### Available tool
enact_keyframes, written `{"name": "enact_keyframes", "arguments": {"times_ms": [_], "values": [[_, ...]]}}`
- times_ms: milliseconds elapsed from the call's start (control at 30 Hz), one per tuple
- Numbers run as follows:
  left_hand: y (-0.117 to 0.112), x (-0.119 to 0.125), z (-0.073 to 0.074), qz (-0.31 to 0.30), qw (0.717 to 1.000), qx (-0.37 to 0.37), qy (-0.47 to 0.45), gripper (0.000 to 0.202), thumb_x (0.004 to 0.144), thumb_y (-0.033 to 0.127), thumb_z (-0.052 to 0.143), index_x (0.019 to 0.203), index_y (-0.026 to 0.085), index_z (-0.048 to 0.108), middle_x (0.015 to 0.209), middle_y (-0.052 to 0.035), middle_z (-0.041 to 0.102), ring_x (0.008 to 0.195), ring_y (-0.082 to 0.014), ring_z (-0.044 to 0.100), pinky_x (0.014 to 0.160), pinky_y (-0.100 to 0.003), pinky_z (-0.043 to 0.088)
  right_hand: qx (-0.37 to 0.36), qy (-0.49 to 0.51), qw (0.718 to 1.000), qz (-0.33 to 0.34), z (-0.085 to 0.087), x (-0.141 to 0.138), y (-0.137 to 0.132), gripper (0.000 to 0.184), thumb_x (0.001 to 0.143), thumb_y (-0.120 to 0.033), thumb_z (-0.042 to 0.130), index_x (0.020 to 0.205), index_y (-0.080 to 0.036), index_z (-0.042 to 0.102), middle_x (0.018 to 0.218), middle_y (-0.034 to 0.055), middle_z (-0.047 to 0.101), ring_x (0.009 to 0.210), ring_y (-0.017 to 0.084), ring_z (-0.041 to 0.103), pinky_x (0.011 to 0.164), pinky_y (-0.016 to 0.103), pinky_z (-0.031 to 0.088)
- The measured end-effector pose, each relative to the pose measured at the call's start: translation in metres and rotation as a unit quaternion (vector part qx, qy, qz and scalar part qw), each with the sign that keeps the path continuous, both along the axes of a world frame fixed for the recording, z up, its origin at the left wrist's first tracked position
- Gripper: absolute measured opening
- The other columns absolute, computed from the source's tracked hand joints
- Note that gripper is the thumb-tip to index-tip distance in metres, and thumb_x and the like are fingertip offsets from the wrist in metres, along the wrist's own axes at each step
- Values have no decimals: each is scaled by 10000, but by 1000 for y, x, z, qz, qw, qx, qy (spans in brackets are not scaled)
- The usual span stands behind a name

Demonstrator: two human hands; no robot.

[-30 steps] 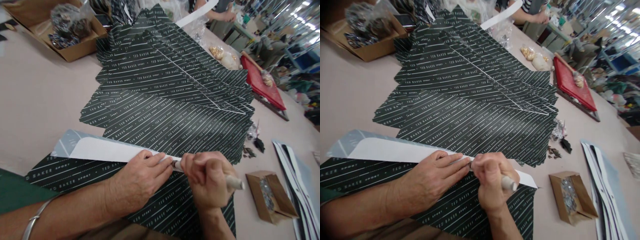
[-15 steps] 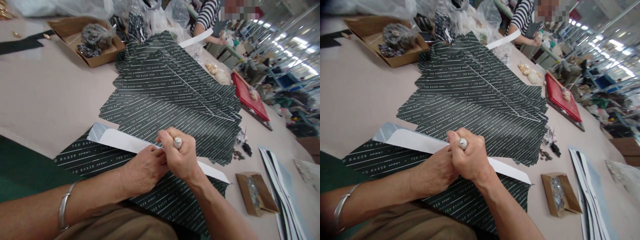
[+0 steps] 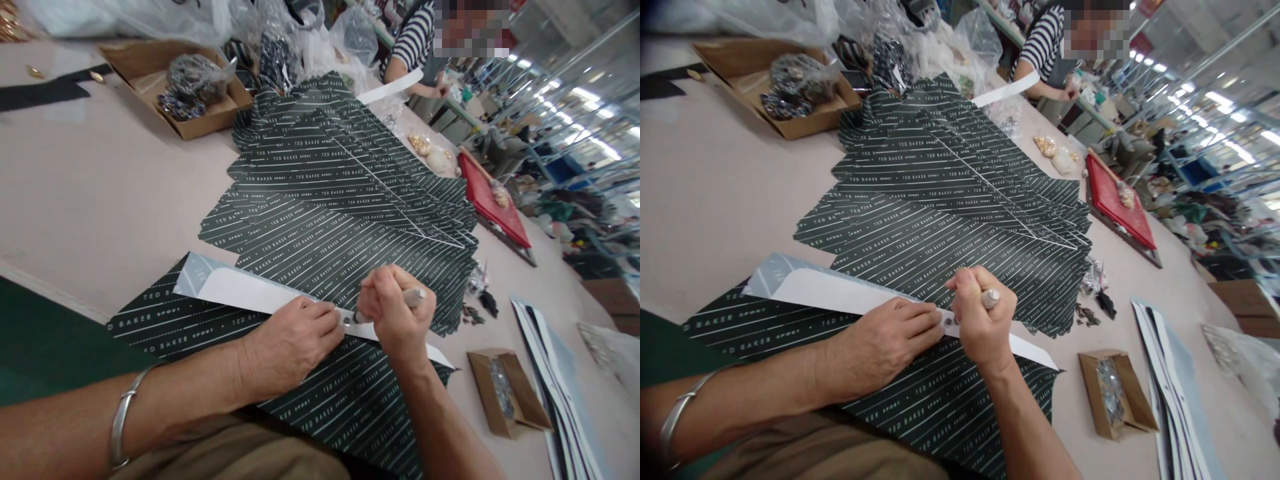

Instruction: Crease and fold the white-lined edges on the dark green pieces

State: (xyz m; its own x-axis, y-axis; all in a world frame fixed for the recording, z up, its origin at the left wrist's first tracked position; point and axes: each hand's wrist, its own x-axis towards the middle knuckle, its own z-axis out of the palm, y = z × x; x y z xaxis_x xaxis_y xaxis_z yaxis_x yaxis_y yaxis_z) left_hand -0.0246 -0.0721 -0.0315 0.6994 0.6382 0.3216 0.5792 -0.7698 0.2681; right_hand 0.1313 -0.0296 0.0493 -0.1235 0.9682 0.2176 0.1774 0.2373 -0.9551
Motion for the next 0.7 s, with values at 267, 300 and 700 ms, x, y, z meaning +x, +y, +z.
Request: {"name": "enact_keyframes", "arguments": {"times_ms": [267, 300, 700], "values": [[-2, -1, 2, 5, 998, -20, -54, 140, 991, 140, 437, 1021, 128, 572, 1016, -80, 594, 1009, -241, 558, 855, -386, 506, -1, 182, 983, -6, -15, -3, -9, 280, 929, -328, 622, 694, -178, 615, 465, -89, 355, 368, 63, 329, 388, 201, 297], [-2, -1, 2, 5, 998, -17, -53, 148, 991, 137, 435, 1034, 124, 577, 1025, -83, 600, 1026, -242, 561, 860, -386, 508, -13, 179, 984, 2, -17, -1, -7, 268, 926, -313, 628, 698, -172, 619, 472, -85, 366, 373, 63, 333, 385, 199, 300], [-3, -22, 16, 109, 989, 101, 10, 310, 966, 105, 389, 1184, 143, 605, 1176, -95, 648, 1135, -247, 583, 1102, -495, 374, 3, -161, 986, 43, -21, 29, -6, 266, 931, -408, 600, 803, -186, 670, 629, -15, 601, 533, 112, 543, 545, 244, 464]]}}
